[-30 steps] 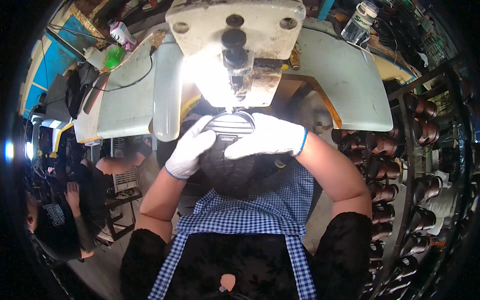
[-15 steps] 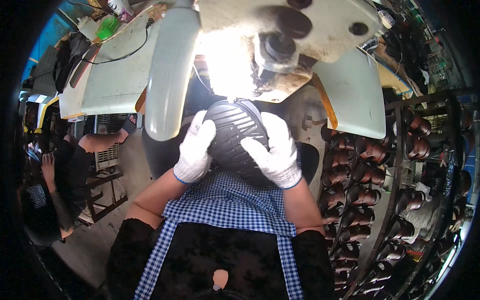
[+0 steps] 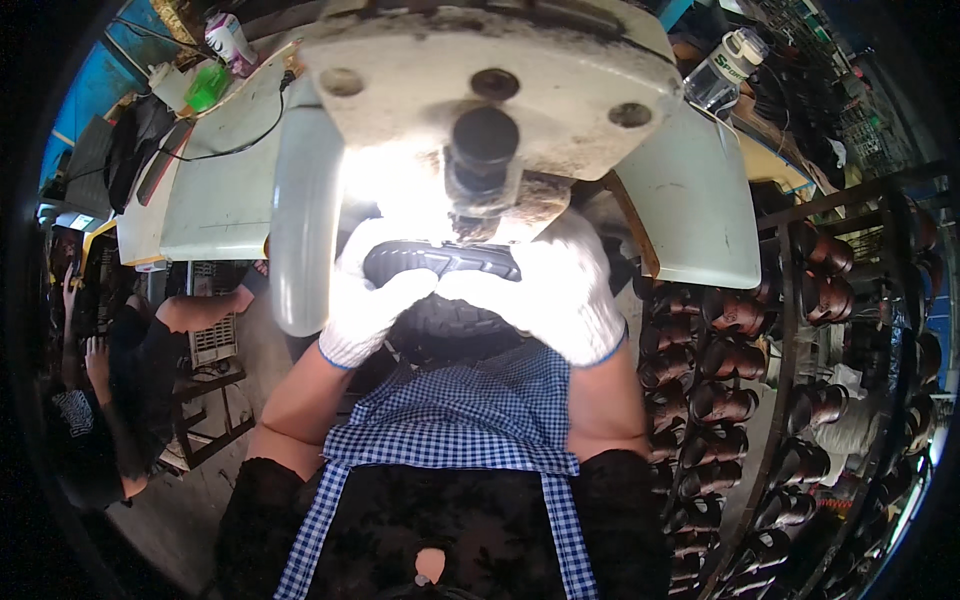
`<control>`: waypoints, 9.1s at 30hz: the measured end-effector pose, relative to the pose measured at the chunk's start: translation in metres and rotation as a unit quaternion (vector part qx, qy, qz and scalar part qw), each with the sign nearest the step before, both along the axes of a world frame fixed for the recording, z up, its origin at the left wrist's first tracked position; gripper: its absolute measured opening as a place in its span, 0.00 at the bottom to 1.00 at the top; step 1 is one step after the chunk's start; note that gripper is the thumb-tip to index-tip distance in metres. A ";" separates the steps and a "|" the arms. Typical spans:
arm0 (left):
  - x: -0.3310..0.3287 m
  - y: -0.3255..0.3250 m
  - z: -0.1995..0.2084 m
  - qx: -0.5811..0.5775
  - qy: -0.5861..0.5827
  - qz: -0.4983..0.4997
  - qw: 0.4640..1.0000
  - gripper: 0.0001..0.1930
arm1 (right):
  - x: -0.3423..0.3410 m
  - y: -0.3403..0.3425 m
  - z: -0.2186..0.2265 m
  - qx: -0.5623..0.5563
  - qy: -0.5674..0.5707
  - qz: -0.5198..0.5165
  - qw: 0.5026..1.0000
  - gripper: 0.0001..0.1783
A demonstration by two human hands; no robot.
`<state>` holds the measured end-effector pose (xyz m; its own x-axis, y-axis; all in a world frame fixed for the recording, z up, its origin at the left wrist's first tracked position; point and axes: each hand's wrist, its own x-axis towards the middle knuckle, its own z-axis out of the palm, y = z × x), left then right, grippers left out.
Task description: Stitching the sole to the shoe upper using an industrial sewing machine.
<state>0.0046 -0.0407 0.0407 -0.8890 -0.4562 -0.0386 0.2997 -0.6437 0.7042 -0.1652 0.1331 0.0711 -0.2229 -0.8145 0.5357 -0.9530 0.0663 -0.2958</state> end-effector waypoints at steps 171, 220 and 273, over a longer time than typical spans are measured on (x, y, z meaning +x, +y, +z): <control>0.029 0.011 -0.019 -0.353 -0.246 0.006 0.903 0.20 | 0.004 -0.012 -0.016 0.284 -0.577 0.131 0.754 0.46; 0.039 -0.025 -0.035 -0.027 -0.068 0.137 0.988 0.23 | 0.073 0.024 -0.112 0.015 -0.336 -0.150 0.930 0.30; 0.007 0.021 -0.105 0.094 -0.162 -0.246 0.951 0.09 | 0.003 0.241 0.070 -0.355 0.163 -0.495 0.776 0.24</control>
<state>0.0115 -0.0198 -0.0640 -0.9205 0.0533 -0.3871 -0.2831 -0.7740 0.5664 -0.1620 0.3738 0.1413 -0.3103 0.1963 0.9302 -0.5701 0.7445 -0.3473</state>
